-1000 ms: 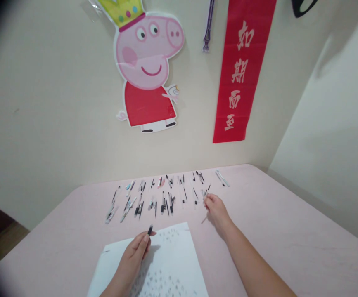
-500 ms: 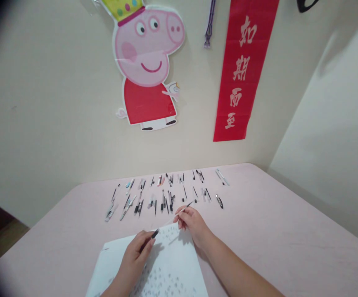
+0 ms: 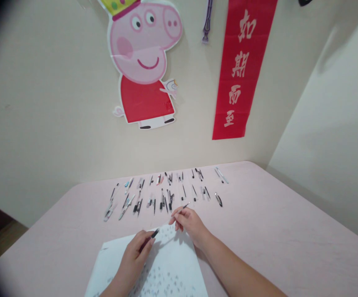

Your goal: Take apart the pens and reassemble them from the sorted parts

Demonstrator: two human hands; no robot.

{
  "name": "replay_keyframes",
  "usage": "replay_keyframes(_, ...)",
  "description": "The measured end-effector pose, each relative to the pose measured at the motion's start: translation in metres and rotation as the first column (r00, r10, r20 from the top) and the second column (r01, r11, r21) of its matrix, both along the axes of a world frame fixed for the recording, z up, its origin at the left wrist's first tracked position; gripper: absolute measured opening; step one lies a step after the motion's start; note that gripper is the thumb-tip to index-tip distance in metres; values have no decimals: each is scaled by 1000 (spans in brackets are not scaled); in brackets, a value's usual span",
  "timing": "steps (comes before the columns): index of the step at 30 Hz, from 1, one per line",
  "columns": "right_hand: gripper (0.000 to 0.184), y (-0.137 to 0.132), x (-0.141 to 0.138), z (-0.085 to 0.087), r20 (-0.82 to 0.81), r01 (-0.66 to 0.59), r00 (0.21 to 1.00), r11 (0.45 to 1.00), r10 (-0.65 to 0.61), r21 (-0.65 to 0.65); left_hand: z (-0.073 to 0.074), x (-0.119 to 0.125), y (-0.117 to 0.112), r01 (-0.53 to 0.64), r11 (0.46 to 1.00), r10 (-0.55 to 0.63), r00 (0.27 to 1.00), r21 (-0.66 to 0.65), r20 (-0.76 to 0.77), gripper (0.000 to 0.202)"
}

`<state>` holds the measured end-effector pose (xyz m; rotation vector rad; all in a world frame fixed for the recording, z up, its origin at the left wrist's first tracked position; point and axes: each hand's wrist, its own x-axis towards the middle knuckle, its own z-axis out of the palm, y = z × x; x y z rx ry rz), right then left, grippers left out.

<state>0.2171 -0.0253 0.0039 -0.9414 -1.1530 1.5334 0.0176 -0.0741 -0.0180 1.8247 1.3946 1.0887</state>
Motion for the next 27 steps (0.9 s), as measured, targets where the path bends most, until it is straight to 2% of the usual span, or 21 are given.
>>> replay_keyframes(9, 26, 0, 3, -3, 117, -4, 993, 996, -6, 84, 1, -1, -2, -6, 1000, 7, 997, 11, -78, 24)
replay_keyframes(18, 28, -4, -4, -7, 256, -176, 959, 966, 124, 190, 4, 2, -5, 51, 999, -51, 997, -10, -63, 30)
replay_keyframes(27, 22, -5, -4, -11, 306, -208, 940, 964, 151, 163, 3, 1, -6, 60, 998, -60, 998, -17, -13, 31)
